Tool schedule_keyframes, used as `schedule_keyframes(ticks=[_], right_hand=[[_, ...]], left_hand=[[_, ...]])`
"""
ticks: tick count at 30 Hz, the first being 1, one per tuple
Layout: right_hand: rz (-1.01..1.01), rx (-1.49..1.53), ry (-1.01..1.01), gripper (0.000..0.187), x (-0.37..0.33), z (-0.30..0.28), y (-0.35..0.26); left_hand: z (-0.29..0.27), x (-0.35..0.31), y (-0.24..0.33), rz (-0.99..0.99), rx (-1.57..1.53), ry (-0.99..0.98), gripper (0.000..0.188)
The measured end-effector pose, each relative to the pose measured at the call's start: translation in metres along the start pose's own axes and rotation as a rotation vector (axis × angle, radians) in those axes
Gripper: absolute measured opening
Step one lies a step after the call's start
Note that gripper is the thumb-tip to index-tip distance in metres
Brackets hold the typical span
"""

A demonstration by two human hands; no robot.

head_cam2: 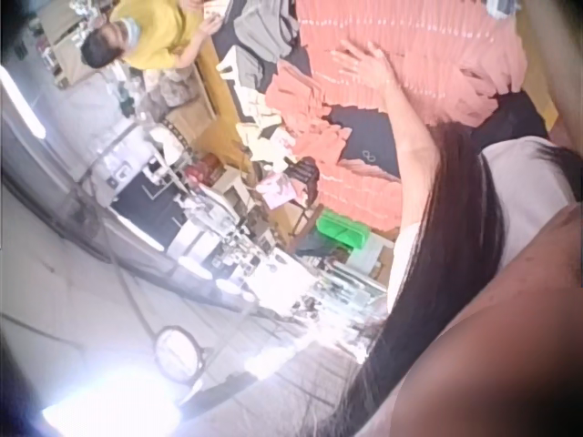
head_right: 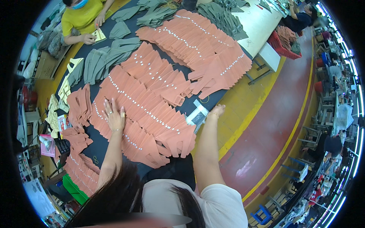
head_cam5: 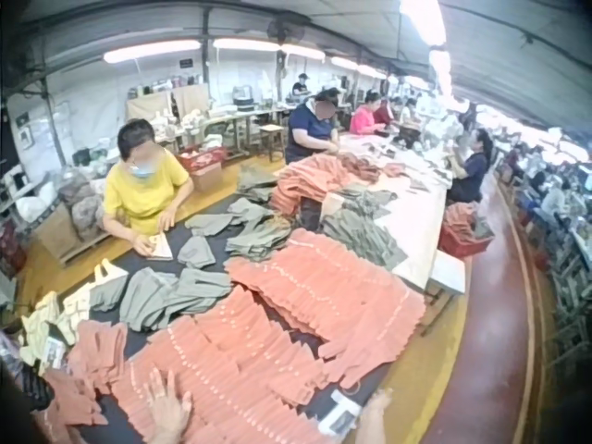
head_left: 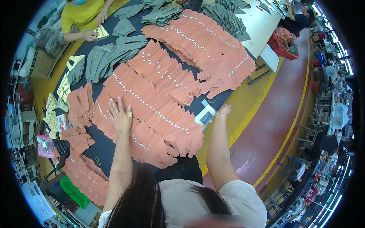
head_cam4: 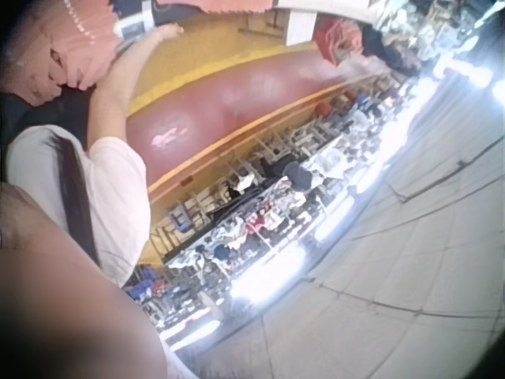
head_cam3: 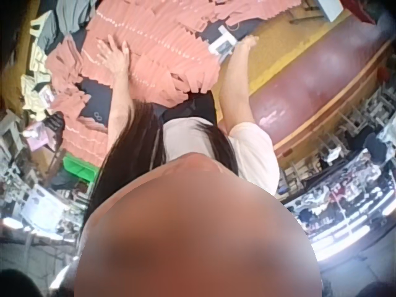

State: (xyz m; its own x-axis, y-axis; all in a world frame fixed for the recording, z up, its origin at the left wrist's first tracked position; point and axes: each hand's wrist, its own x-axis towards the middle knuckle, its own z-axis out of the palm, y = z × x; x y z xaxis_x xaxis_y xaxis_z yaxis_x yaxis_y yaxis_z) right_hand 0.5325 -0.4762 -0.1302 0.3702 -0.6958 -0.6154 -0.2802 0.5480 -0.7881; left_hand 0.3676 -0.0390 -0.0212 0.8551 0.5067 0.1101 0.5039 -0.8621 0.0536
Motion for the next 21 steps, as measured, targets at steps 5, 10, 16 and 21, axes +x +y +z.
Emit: schedule_keyframes(ticks=[5,10,16,21], right_hand=[[-0.019,-0.770,0.213,0.068,-0.023,0.023,-0.013],[-0.033,-0.819,0.268,0.067,-0.046,0.033,-0.029],[-0.021,-1.031,0.270,0.058,-0.018,0.031,-0.010],[-0.202,-1.407,0.246,0.041,-0.010,0.027,0.002]], left_hand=[[0.009,0.000,-0.001,0.006,0.124,-0.034,0.064],[0.010,0.004,0.000,-0.001,0.191,-0.082,0.061],[0.010,0.002,0.002,-0.011,0.183,-0.097,0.061],[0.010,0.004,0.002,-0.003,0.200,-0.116,0.061]])
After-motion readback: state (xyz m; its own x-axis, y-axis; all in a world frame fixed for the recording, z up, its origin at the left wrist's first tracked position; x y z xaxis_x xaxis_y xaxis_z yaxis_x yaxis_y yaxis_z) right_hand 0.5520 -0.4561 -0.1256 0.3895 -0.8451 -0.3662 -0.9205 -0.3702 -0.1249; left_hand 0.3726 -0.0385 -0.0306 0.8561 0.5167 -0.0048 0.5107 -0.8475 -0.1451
